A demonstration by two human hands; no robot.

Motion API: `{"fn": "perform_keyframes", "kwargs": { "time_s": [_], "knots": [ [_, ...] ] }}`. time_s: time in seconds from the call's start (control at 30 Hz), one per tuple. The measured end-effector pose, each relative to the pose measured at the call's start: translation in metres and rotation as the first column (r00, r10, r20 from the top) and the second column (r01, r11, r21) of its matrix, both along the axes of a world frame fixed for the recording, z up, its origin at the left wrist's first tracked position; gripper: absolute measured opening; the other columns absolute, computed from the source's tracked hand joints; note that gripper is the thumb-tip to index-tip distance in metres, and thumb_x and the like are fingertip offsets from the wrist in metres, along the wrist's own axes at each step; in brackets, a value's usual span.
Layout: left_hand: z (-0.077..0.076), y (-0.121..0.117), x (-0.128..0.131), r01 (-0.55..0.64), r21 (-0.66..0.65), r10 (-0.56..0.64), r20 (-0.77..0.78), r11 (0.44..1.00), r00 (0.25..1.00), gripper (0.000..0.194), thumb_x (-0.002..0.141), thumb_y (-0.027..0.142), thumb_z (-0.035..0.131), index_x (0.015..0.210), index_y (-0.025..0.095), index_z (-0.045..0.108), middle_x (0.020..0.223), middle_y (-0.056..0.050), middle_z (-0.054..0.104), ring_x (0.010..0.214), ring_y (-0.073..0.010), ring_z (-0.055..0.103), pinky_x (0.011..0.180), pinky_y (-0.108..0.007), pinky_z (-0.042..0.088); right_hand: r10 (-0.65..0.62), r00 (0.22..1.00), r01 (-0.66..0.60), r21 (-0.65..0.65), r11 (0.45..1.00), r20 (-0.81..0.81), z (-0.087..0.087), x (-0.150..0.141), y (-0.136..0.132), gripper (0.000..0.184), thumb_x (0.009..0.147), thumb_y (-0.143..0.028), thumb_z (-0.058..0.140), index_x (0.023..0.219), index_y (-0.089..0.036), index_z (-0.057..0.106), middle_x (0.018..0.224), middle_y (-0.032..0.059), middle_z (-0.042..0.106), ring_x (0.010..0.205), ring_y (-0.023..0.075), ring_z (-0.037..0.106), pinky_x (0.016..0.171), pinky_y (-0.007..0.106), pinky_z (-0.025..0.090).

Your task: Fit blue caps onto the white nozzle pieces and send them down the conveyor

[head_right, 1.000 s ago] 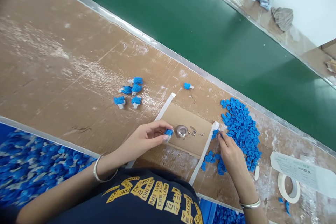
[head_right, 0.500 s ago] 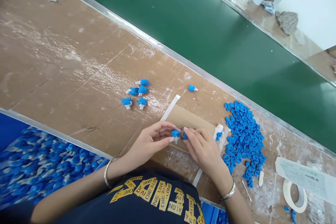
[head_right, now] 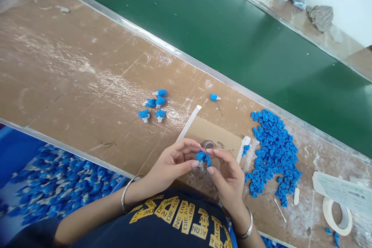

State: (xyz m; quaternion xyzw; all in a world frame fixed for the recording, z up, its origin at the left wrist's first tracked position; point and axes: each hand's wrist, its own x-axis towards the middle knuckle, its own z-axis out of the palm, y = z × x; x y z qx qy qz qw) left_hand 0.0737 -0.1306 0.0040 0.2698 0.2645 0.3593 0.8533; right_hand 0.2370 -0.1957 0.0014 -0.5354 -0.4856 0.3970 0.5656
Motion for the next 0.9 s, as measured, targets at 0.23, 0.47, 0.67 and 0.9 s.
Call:
{"fn": "perform_keyframes", "kwargs": {
  "time_s": [0.23, 0.47, 0.67, 0.9],
  "knots": [
    [0.001, 0.001, -0.001, -0.014, 0.030, 0.017, -0.083, 0.999, 0.996, 0.024, 0.077, 0.022, 0.081, 0.096, 0.018, 0.066, 0.092, -0.002, 0.075, 0.092, -0.0112, 0.070, 0.084, -0.020, 0.054, 0.005, 0.909, -0.093, 0.190, 0.977, 0.418, 0.001, -0.001, 0.003, 0.042, 0.087, -0.007, 0.065, 0.121, -0.031, 0.066, 0.115, 0.0045, 0.072, 0.109, 0.0207, 0.065, 0.092, 0.042, 0.058],
    [0.000, -0.006, -0.005, 0.003, 0.150, 0.032, -0.231, 0.989, 0.972, 0.014, 0.081, 0.020, 0.075, 0.093, 0.019, 0.070, 0.093, -0.003, 0.077, 0.088, -0.0141, 0.073, 0.080, -0.022, 0.058, 0.075, 0.764, -0.232, 0.165, 0.959, 0.641, 0.006, -0.004, -0.010, 0.047, 0.094, -0.015, 0.053, 0.140, -0.023, 0.051, 0.127, 0.0105, 0.067, 0.132, 0.0266, 0.050, 0.100, 0.051, 0.053],
    [-0.011, 0.023, -0.019, 0.227, 0.825, 0.508, -0.510, 0.517, 0.695, 0.022, 0.092, 0.010, 0.055, 0.108, 0.019, 0.068, 0.107, -0.009, 0.070, 0.102, -0.0194, 0.067, 0.092, -0.033, 0.056, -0.336, 0.525, 0.220, 0.257, 0.941, 0.782, 0.009, 0.062, -0.017, 0.022, 0.090, -0.018, 0.063, 0.110, -0.025, 0.067, 0.108, 0.0076, 0.070, 0.107, 0.0245, 0.063, 0.090, 0.044, 0.054],
    [-0.037, 0.079, -0.040, 0.724, 0.649, 0.783, -0.567, 0.234, 0.256, 0.029, 0.094, 0.010, 0.042, 0.106, 0.014, 0.068, 0.098, -0.013, 0.056, 0.089, -0.0263, 0.059, 0.080, -0.041, 0.056, -0.077, 0.391, 0.083, 0.048, 0.995, 0.917, -0.028, 0.104, -0.024, 0.017, 0.097, -0.024, 0.053, 0.103, -0.021, 0.069, 0.103, 0.0096, 0.072, 0.095, 0.0227, 0.068, 0.083, 0.040, 0.058]
  ]
}}
